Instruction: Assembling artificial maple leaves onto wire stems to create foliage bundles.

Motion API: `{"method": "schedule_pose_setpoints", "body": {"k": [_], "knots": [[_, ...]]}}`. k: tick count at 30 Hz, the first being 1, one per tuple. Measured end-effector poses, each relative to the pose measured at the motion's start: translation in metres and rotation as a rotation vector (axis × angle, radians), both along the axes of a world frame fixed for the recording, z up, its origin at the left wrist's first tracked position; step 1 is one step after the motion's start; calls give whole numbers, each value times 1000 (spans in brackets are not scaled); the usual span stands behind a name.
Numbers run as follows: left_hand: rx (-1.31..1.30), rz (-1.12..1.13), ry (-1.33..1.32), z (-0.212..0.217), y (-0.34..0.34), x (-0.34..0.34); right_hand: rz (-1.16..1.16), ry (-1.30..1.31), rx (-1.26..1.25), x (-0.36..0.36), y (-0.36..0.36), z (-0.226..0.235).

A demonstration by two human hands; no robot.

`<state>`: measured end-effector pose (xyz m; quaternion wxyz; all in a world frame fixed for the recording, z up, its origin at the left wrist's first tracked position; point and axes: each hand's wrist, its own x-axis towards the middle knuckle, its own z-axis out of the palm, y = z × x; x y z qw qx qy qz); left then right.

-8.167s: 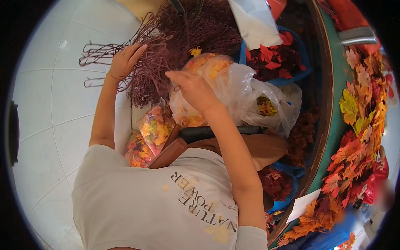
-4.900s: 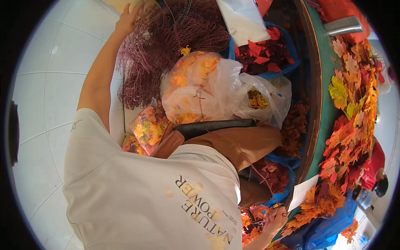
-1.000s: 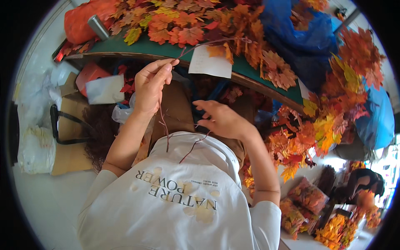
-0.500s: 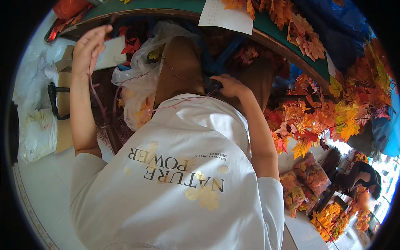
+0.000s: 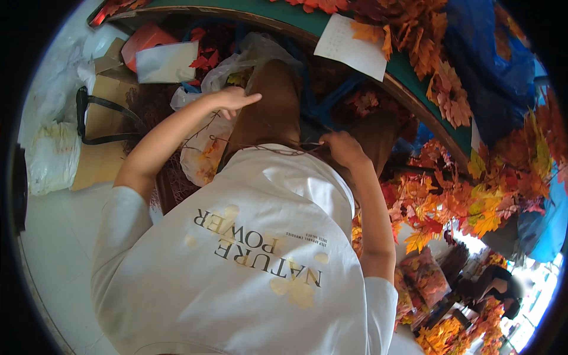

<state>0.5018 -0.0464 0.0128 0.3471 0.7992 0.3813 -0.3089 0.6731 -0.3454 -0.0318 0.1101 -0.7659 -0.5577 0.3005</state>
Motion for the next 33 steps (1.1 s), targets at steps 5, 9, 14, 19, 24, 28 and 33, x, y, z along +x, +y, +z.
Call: {"method": "schedule_pose_setpoints", "body": {"k": [5,9,14,19,24,28,33], "knots": [[90,32,-61,-67,16,19,25,-80,136,-9,-28,15],[-150,503,-500,-68,24,2,-130,16,416,3,-52,35],[-464,951,-915,3,42,-36,-628,-29,654,19,-120,71],[-897,1065,-1146,78,17,-48,-1099,1080,1102,34,-176,41],[-1175,956,-1207,60,37,-46,-1364,1338,1478,27,-183,38],[-1029,977,-1182,24,68,-75,-1344,1244,1484,12,-161,64],[-948,1008,-1081,7,85,-68,-1399,1127,1354,-5,-170,90]]}}
